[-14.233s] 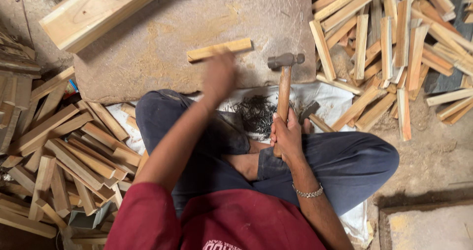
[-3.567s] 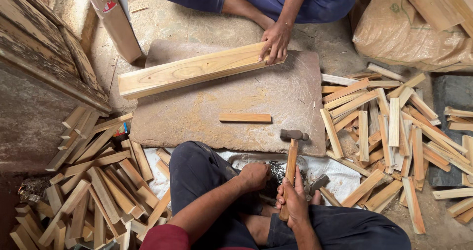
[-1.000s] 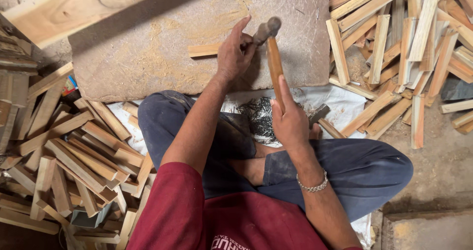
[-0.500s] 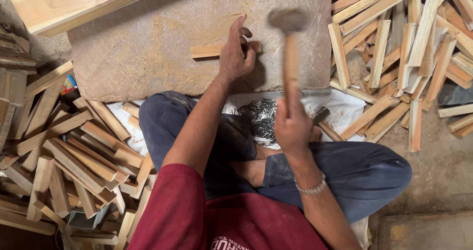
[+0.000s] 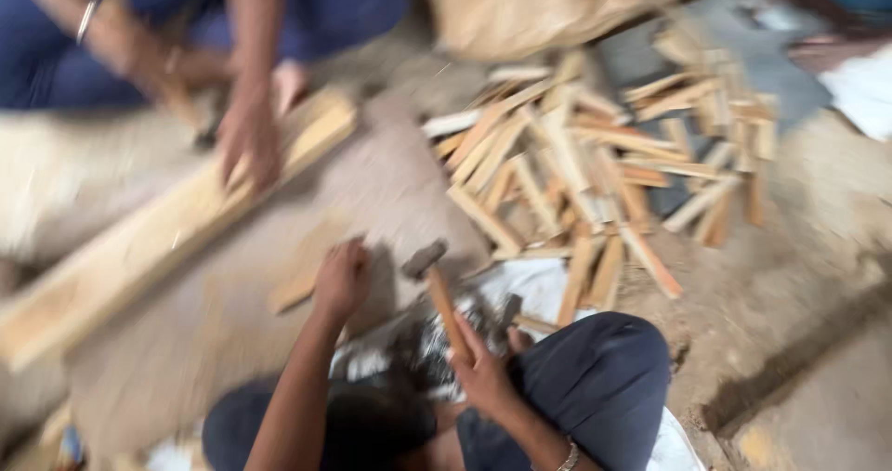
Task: The person sits cross-legged on the floor and repeatedly hammers nails into small wooden blocks using a hammer. They pick up blocks from a pile, place them on a stone slab, drive nails in, and set the finished pieces aside.
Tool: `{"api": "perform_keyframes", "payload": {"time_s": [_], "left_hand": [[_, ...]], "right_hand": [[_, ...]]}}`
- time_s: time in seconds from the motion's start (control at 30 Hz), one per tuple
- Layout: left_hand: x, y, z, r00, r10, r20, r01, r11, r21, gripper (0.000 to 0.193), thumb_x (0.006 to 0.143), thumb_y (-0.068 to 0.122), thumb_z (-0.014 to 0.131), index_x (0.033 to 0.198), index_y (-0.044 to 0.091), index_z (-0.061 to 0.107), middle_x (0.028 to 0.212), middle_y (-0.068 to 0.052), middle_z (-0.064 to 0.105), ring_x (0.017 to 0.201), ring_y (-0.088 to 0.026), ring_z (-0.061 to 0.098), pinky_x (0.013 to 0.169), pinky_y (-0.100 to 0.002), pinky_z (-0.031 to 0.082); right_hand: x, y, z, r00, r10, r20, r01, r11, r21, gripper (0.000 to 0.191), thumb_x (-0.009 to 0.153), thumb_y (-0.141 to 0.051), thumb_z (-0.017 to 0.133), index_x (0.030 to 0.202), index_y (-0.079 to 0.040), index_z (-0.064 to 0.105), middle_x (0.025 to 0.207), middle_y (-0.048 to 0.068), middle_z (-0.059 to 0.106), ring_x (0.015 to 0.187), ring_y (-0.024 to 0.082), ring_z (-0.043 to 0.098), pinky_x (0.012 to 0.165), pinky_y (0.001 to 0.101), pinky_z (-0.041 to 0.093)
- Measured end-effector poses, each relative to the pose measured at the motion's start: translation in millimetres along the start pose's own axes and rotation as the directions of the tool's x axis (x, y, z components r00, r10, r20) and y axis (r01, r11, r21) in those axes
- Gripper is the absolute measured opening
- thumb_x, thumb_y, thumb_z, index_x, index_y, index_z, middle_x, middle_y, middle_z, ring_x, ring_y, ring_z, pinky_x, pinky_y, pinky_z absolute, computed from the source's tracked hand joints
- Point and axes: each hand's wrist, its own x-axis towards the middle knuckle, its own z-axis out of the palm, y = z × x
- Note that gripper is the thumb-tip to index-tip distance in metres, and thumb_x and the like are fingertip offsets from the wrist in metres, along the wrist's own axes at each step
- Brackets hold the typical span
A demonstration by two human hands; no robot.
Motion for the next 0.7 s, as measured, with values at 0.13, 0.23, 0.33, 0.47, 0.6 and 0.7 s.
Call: {"api": "perform_keyframes", "payload": {"time_s": [0.13,0.23,0.33,0.47,0.6,0.7], "left_hand": [[13.4,39.2,-30.1,0.997,-0.050,0.055,0.042,0.989,0.142,0.040,0.082,0.006,0.069,0.122,0.006,0.065,0.103,-0.014,0.069,0.102,-0.036,0.063,0.092,-0.050,0.052],[23.0,53.4,-47.4,0.991,-0.039,-0.128,0.037,0.999,-0.014,0.023,0.088,0.003,0.069,0.110,0.005,0.068,0.115,-0.017,0.066,0.107,-0.030,0.065,0.092,-0.040,0.058],[25.3,42.6,-64.6,0.912,-0.304,-0.276,0.243,0.941,-0.235,0.022,0.090,0.004,0.073,0.111,0.000,0.070,0.125,-0.023,0.054,0.110,-0.023,0.062,0.083,-0.031,0.064],[-7.9,1.4,-68.4,0.719,-0.563,-0.406,0.487,0.826,-0.283,0.028,0.090,0.016,0.084,0.100,-0.004,0.067,0.104,-0.018,0.063,0.085,-0.021,0.068,0.065,-0.029,0.060],[-86.3,-40.2,-70.2,0.734,-0.652,-0.188,0.621,0.757,-0.202,0.044,0.090,0.034,0.074,0.060,0.003,0.063,0.051,0.000,0.051,0.049,-0.011,0.049,0.046,-0.035,0.036],[-110.7,-45.6,-58.2,0.738,-0.522,-0.428,0.655,0.708,0.265,0.042,0.084,0.040,0.086,0.075,0.002,0.071,0.085,-0.022,0.068,0.088,-0.039,0.060,0.076,-0.051,0.049]], "right_hand": [[-12.1,7.0,-2.5,0.936,0.234,0.263,-0.334,0.825,0.455,0.078,0.097,-0.016,0.062,0.165,-0.027,0.025,0.076,0.003,0.062,0.050,0.007,0.050,0.041,0.0239,0.043],[-18.9,9.5,-8.0,0.894,0.317,0.316,-0.438,0.760,0.480,0.077,0.098,-0.019,0.063,0.164,-0.032,0.026,0.066,0.000,0.055,0.046,0.009,0.048,0.040,0.0251,0.042],[-17.5,15.2,-10.8,0.903,0.307,0.300,-0.419,0.780,0.464,0.076,0.098,-0.019,0.062,0.163,-0.032,0.026,0.065,0.000,0.055,0.046,0.009,0.048,0.039,0.0254,0.043],[-11.7,34.0,-0.3,0.902,0.318,0.292,-0.428,0.753,0.500,0.070,0.101,-0.019,0.058,0.164,-0.031,0.029,0.071,0.000,0.057,0.047,0.007,0.046,0.041,0.0233,0.043],[-14.0,47.4,8.7,0.922,0.271,0.277,-0.383,0.742,0.550,0.063,0.107,-0.017,0.051,0.165,-0.023,0.026,0.087,-0.002,0.061,0.054,0.003,0.047,0.044,0.0206,0.045],[-19.8,40.3,0.6,0.885,0.319,0.339,-0.459,0.720,0.521,0.074,0.100,-0.011,0.053,0.165,-0.025,0.021,0.074,-0.001,0.056,0.047,0.005,0.046,0.037,0.0225,0.041]]}}
